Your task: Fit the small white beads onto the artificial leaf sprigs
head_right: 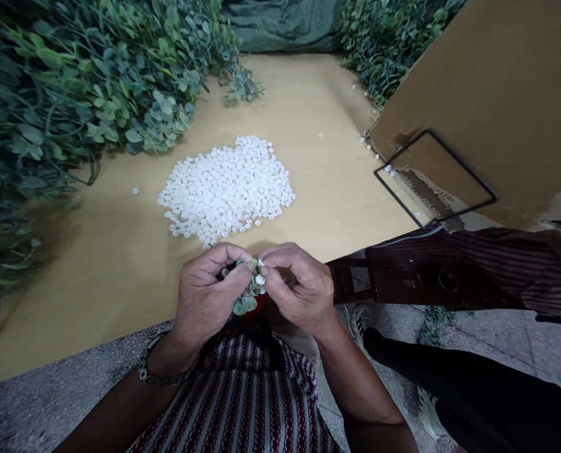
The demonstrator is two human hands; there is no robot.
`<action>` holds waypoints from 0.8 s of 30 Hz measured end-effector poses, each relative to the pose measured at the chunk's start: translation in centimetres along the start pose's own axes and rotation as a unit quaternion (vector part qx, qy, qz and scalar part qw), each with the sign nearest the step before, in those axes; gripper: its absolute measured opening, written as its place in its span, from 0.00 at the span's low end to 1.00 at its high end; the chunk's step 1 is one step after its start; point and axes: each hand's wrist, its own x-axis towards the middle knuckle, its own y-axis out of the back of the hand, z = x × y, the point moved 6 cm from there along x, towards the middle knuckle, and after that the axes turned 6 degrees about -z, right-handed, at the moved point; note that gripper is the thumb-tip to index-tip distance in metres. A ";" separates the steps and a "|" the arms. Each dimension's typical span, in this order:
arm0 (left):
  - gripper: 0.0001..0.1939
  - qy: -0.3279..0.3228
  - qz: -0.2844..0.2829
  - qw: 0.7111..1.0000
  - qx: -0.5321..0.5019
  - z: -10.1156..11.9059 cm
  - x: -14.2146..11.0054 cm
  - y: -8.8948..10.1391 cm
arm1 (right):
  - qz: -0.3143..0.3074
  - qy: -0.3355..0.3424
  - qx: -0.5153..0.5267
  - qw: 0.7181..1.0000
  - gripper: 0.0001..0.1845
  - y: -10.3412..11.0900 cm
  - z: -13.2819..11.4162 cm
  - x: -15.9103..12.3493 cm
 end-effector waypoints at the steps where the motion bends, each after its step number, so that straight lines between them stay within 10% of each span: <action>1: 0.07 -0.003 -0.002 1.000 0.002 0.0 0.0 0.0 | -0.001 0.001 -0.001 1.000 0.11 0.0 0.0 0.0; 13: 0.08 -0.004 -0.024 1.000 -0.010 0.1 0.3 0.0 | -0.020 -0.007 -0.005 1.000 0.08 0.3 0.1 0.1; 20: 0.09 -0.121 -0.374 0.913 0.111 -1.0 -4.2 -3.1 | 0.052 -0.056 -0.017 0.997 0.05 4.2 1.6 -0.3; 24: 0.02 -0.063 -0.241 0.955 0.160 -4.7 -2.7 -3.1 | 0.016 -0.063 -0.057 0.996 0.05 3.8 2.3 0.3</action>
